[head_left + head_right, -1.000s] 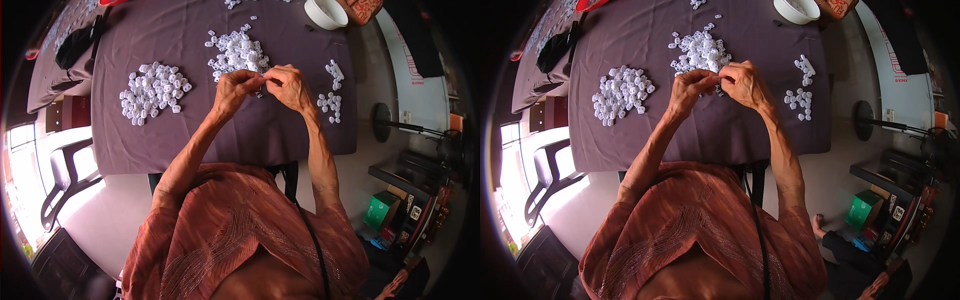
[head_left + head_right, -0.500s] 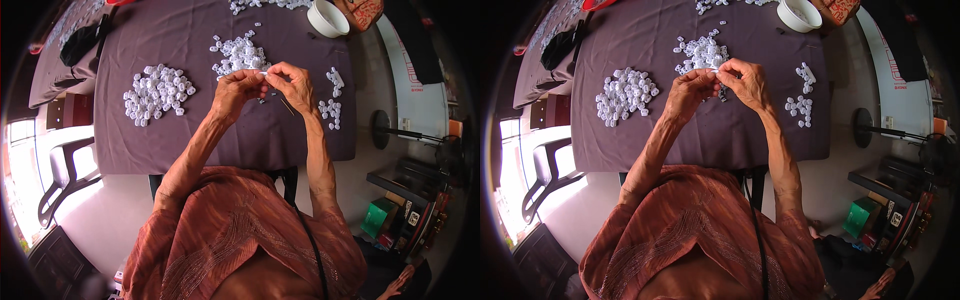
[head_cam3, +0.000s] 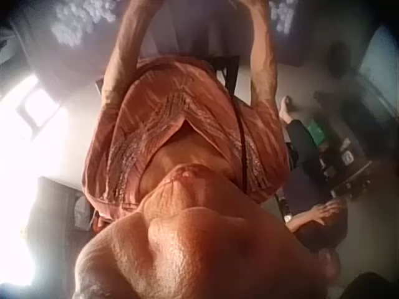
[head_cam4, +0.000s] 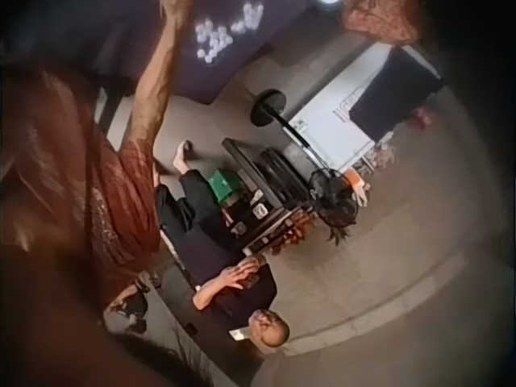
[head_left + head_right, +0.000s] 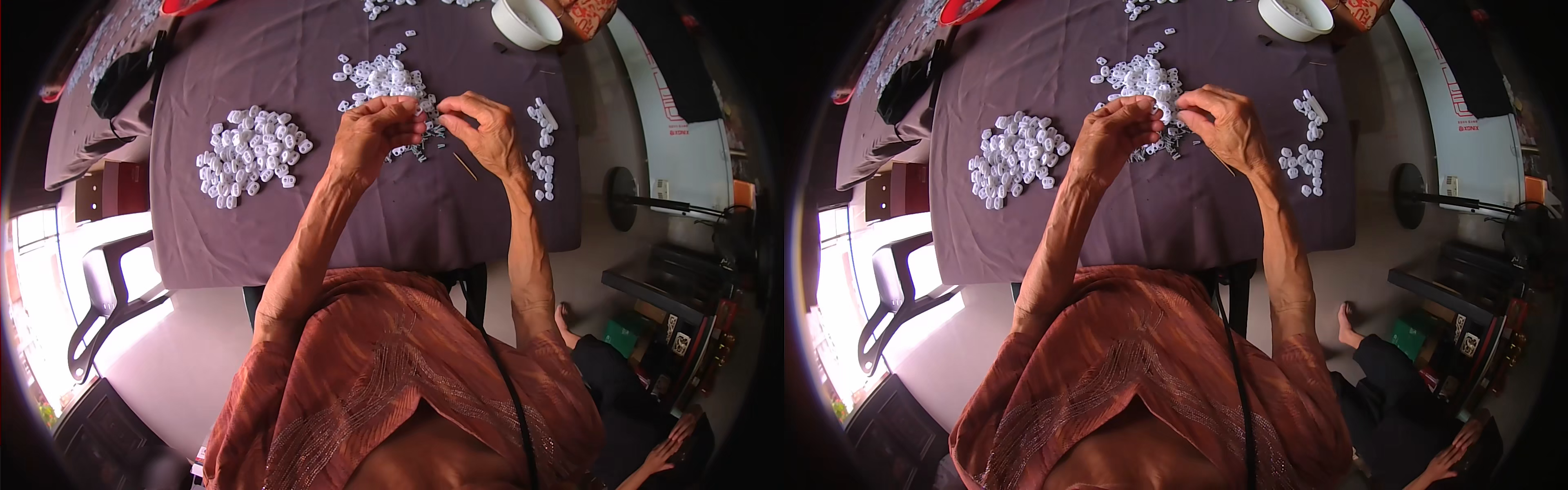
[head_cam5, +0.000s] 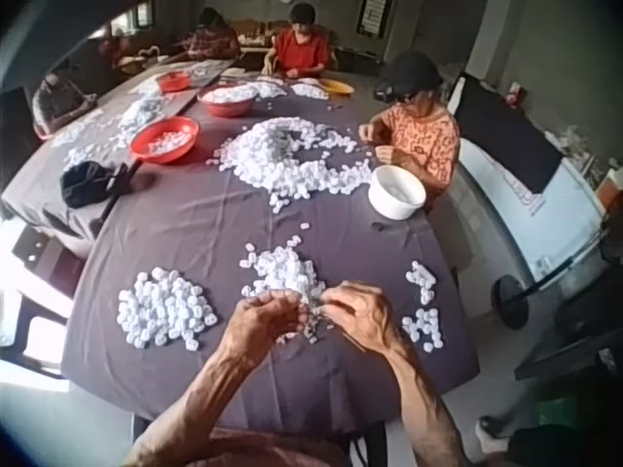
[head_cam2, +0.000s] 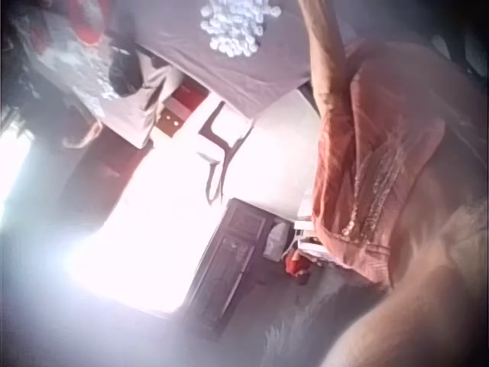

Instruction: The person assembles toggle cord locks by picking up plastic stopper components and springs from the table and inserting the springs into the plastic pieces by hand.

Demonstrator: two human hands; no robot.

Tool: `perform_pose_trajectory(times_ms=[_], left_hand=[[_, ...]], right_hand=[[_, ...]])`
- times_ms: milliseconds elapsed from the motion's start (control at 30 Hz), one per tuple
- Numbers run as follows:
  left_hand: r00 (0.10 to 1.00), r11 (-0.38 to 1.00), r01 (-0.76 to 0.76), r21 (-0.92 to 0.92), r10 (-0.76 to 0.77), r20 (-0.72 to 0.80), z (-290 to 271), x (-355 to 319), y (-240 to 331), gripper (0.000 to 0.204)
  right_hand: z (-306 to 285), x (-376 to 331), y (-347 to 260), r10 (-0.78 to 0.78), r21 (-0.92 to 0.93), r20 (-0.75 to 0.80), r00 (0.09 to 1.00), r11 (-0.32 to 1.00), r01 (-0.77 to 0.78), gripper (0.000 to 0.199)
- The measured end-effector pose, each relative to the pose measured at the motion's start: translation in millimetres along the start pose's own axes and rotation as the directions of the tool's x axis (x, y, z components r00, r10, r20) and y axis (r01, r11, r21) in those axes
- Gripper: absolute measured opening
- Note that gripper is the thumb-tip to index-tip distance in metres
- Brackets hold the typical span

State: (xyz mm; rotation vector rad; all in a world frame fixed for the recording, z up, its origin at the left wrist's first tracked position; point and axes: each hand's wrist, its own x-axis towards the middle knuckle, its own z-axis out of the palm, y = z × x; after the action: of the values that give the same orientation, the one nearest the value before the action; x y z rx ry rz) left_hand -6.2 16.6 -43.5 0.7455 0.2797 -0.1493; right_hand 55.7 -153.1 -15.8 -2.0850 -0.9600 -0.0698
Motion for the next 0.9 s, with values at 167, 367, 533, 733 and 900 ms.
perform_pose_trajectory(times_ms=[167,367,533,733,900], left_hand=[[0.994,0.992,-0.101,0.077,0.103,-0.025,-8,1,1,0.017],[0.986,0.981,-0.141,0.13,0.15,-0.066,-17,1,6,0.019],[0.987,0.979,-0.122,0.164,0.137,-0.088,-14,-3,5,0.019],[0.987,0.97,-0.122,0.212,0.141,-0.078,-16,-7,3,0.02],[0.991,0.936,-0.114,0.333,0.129,-0.024,-13,-7,-8,0.018]], right_hand=[[16,-42,51,0.116,-0.228,0.142,0.983,0.97,-0.081,0.008],[34,-50,41,-0.032,-0.274,0.186,0.982,0.958,0.083,0.007],[46,-49,42,-0.072,-0.37,0.272,0.959,0.913,0.174,0.009],[35,-45,44,0.239,-0.001,0.171,0.956,0.97,-0.243,0.004],[21,-33,32,0.341,0.197,0.152,0.928,0.909,-0.367,0.008]])
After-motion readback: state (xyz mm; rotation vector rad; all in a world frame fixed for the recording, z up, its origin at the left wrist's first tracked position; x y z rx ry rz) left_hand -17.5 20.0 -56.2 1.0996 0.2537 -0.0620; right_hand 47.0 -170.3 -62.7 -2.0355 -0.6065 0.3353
